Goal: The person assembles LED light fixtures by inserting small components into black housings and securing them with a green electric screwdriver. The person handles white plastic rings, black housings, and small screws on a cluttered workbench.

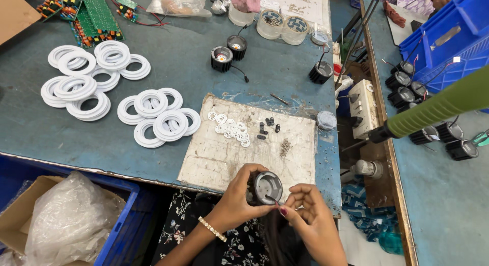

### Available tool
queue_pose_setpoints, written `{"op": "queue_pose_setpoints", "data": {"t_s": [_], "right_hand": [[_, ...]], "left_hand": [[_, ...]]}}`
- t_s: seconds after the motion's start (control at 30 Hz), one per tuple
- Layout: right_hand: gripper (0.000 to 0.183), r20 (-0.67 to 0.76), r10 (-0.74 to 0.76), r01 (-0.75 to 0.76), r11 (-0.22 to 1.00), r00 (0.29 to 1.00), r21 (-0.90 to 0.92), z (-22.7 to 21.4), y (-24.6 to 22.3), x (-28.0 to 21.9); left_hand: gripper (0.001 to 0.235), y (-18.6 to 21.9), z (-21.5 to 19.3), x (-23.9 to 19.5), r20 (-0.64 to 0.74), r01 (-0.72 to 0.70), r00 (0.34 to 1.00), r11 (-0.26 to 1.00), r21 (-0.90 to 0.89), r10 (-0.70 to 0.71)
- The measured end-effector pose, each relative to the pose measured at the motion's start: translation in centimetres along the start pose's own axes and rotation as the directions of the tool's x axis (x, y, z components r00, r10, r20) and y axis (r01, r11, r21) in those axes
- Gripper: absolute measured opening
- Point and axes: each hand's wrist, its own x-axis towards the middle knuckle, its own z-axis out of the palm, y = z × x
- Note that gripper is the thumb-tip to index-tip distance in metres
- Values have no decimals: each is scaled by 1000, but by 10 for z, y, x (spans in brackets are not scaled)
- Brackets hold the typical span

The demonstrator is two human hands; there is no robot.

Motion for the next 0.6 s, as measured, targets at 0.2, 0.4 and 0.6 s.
{"op": "queue_pose_setpoints", "data": {"t_s": [0.2, 0.4, 0.6], "right_hand": [[27, -119, 150, -167, 975, 981, -146, 0, 0, -1], [35, 14, 44, -44, 999, 999, 29, 9, 7, -1], [28, -30, -126, 113, 953, 992, -281, -1, -16, 0]], "left_hand": [[75, 2, 3, -5, -61, -52, 997, 999, 15, 52], [77, 3, 4, -6, -128, -108, 985, 992, 71, 116], [78, 9, -12, -7, 14, -118, 993, 993, -12, 118]]}}
